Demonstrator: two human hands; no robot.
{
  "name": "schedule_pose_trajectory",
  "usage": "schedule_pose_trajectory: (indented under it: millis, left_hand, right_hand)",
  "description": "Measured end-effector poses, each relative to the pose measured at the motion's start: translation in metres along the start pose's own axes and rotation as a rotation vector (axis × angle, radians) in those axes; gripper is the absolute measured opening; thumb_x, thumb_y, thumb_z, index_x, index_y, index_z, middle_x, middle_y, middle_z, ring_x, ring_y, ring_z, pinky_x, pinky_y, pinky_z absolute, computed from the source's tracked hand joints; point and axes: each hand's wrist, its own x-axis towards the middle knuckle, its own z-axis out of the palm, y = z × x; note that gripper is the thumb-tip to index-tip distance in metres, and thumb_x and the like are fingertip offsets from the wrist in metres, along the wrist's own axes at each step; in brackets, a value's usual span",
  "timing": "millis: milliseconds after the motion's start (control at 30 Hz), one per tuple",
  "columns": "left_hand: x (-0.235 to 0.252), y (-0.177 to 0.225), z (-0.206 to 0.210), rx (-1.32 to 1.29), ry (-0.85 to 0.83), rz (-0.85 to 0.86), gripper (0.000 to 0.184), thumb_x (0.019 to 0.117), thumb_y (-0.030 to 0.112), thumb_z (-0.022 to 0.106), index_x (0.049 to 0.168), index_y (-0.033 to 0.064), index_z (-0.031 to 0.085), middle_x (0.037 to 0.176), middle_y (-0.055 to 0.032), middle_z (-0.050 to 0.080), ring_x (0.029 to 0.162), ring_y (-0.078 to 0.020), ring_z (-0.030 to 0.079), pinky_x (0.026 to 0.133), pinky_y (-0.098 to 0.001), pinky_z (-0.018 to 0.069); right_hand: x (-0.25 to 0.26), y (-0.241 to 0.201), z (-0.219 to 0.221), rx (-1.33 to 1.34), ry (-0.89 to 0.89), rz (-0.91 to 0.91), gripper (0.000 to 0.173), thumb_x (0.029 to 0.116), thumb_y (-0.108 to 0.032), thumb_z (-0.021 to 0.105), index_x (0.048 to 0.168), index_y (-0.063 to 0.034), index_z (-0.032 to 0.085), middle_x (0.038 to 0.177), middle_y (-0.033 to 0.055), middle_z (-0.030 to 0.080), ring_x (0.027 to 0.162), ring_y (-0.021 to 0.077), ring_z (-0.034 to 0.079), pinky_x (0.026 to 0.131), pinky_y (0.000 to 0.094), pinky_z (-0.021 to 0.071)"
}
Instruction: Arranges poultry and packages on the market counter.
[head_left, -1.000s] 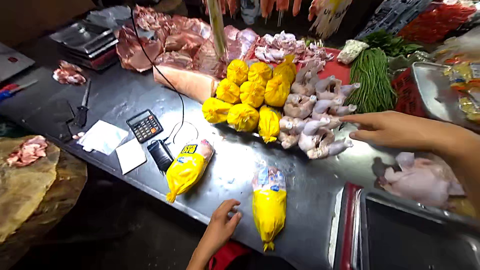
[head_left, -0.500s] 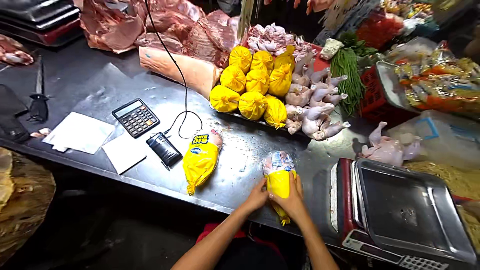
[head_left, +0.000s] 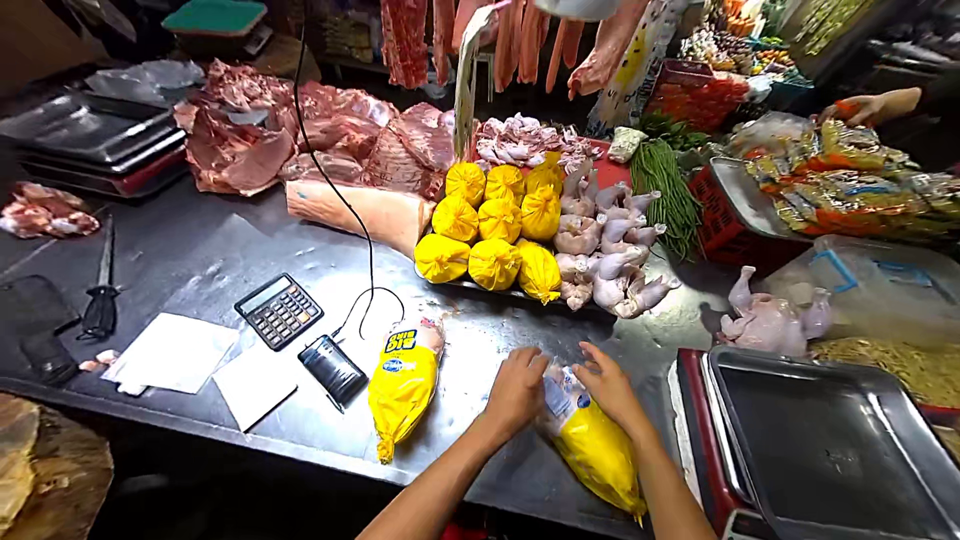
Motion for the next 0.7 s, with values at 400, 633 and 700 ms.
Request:
schedule_pose_trajectory:
  millis: [400, 633, 700]
  left_hand:
    - [0.197, -0.028, 0.008, 0.679, -0.171, -0.165, 0.059, 0.0914, 0.014, 0.065, 0.149, 0.0113, 0.051, 0.159, -0.0325, 0.034, 0.133, -0.0595, 0.044, 0.099, -0.0708, 0.0417]
    - [0.200, -0.041, -0.011, 0.545, -0.153, -0.069, 0.039, 0.0855, 0.014, 0.070, 0.125, 0.0105, 0.067, 0.147, -0.0292, 0.049, 0.122, -0.0511, 0.055, 0.095, -0.0592, 0.0505]
    - [0.206, -0.041, -0.026, 0.493, -0.171, -0.050, 0.032, 0.0880, 0.010, 0.067, 0.120, 0.0094, 0.068, 0.144, -0.0278, 0.052, 0.121, -0.0488, 0.056, 0.095, -0.0575, 0.0515]
  right_hand:
    - [0.123, -0.009, 0.042, 0.643, 0.063, 0.083, 0.063, 0.0973, 0.001, 0.057, 0.156, 0.0004, 0.036, 0.153, 0.0218, 0.049, 0.127, 0.0288, 0.062, 0.100, 0.0440, 0.0566]
    - [0.151, -0.029, 0.074, 1.157, 0.190, 0.121, 0.058, 0.0894, 0.010, 0.049, 0.147, 0.0010, 0.048, 0.138, 0.0194, 0.059, 0.118, 0.0244, 0.063, 0.094, 0.0417, 0.0571]
    - [0.151, -0.040, 0.077, 1.132, 0.220, 0.086, 0.060, 0.0860, 0.007, 0.053, 0.146, 0.0029, 0.049, 0.141, 0.0202, 0.057, 0.123, 0.0238, 0.062, 0.100, 0.0410, 0.0553]
